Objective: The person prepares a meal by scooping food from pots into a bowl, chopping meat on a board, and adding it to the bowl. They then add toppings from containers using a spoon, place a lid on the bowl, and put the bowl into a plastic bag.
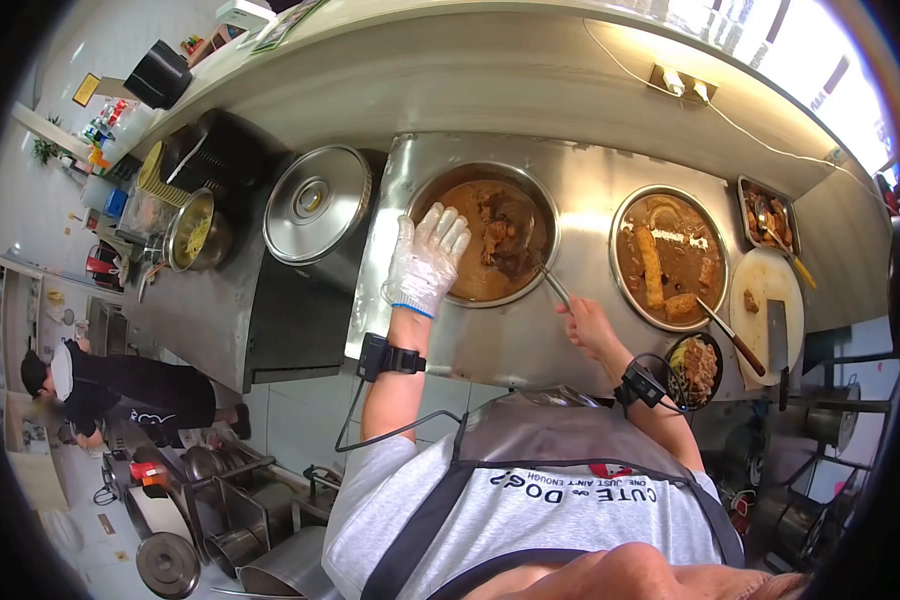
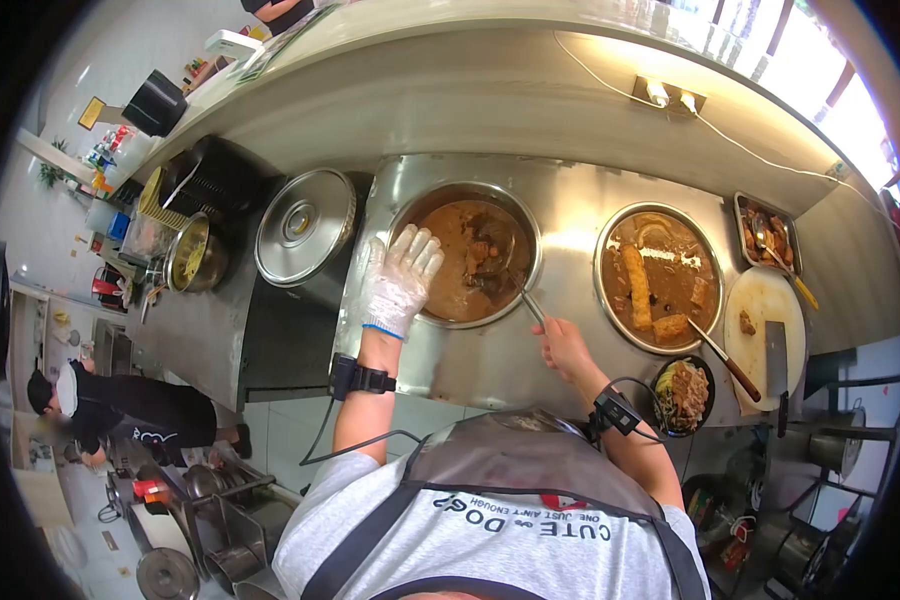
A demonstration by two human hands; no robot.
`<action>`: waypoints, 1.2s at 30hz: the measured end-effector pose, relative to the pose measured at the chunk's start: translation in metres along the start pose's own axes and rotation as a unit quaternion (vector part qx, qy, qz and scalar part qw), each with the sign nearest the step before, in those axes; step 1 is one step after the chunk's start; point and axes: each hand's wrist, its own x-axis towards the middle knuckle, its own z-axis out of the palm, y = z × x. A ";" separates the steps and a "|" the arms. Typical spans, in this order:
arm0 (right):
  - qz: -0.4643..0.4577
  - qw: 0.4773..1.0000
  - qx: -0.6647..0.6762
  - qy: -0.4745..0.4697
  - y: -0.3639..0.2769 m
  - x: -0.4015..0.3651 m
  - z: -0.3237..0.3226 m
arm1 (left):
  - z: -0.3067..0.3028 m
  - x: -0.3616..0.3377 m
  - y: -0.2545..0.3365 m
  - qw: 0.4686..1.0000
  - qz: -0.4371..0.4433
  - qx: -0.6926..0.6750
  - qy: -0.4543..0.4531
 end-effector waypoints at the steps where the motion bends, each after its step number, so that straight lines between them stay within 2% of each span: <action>1: -0.002 1.000 -0.010 0.004 0.001 -0.001 -0.002 | 0.000 0.001 0.000 1.000 0.000 0.018 0.011; 2: -0.002 1.000 -0.011 0.005 0.006 0.001 -0.003 | -0.002 0.002 0.000 0.999 0.001 0.036 0.023; 4: -0.140 0.958 -0.245 0.056 0.019 0.006 -0.006 | -0.008 0.004 0.001 0.998 -0.002 0.062 0.012; 5: -0.139 0.958 -0.245 0.056 0.018 0.004 -0.005 | -0.006 0.003 0.000 0.996 -0.005 0.091 0.001; 7: -0.264 0.879 -0.370 0.141 0.016 0.002 0.000 | -0.003 0.001 -0.002 0.995 -0.007 0.093 0.022; 11: -0.278 0.861 -0.390 0.171 0.018 0.004 0.007 | -0.007 0.002 -0.003 0.995 -0.016 0.086 0.040; 16: -0.263 0.868 -0.352 0.232 0.030 0.022 0.018 | -0.010 0.000 -0.002 0.995 -0.010 0.096 0.040; 20: -0.254 0.860 -0.372 0.241 0.049 0.062 0.014 | -0.008 -0.006 0.003 0.995 -0.003 0.093 0.035; 22: -0.237 0.927 -0.246 0.157 0.052 0.079 0.011 | -0.012 -0.008 0.006 0.996 -0.002 0.090 0.026; 23: -0.237 0.927 -0.246 0.157 0.041 0.073 0.016 | -0.013 -0.010 0.006 0.996 -0.001 0.087 0.018; 24: -0.152 0.974 -0.126 0.109 0.021 0.057 0.027 | -0.014 -0.011 0.007 0.996 0.000 0.087 0.018; 25: -0.063 0.996 -0.002 0.058 0.009 0.046 0.034 | -0.014 -0.013 0.007 0.996 0.002 0.088 0.027; 26: -0.063 0.996 -0.002 0.058 0.008 0.046 0.032 | -0.015 -0.014 0.008 0.995 0.005 0.088 0.035; 28: -0.049 0.996 0.073 -0.014 0.009 0.045 0.026 | -0.019 -0.014 0.012 0.995 0.006 0.087 0.038; 30: -0.052 0.995 0.080 -0.021 0.010 0.039 0.024 | -0.017 -0.015 0.014 0.996 0.007 0.085 0.041; 33: -0.050 0.995 0.083 -0.028 0.009 0.024 0.022 | -0.013 -0.013 0.015 0.984 0.022 0.152 0.086; 35: -0.046 0.995 0.080 -0.029 0.002 0.015 0.024 | -0.009 -0.010 0.013 0.963 0.047 0.249 0.093; 36: -0.045 0.998 0.047 0.010 -0.003 0.010 0.029 | -0.007 -0.009 0.013 0.963 0.048 0.248 0.093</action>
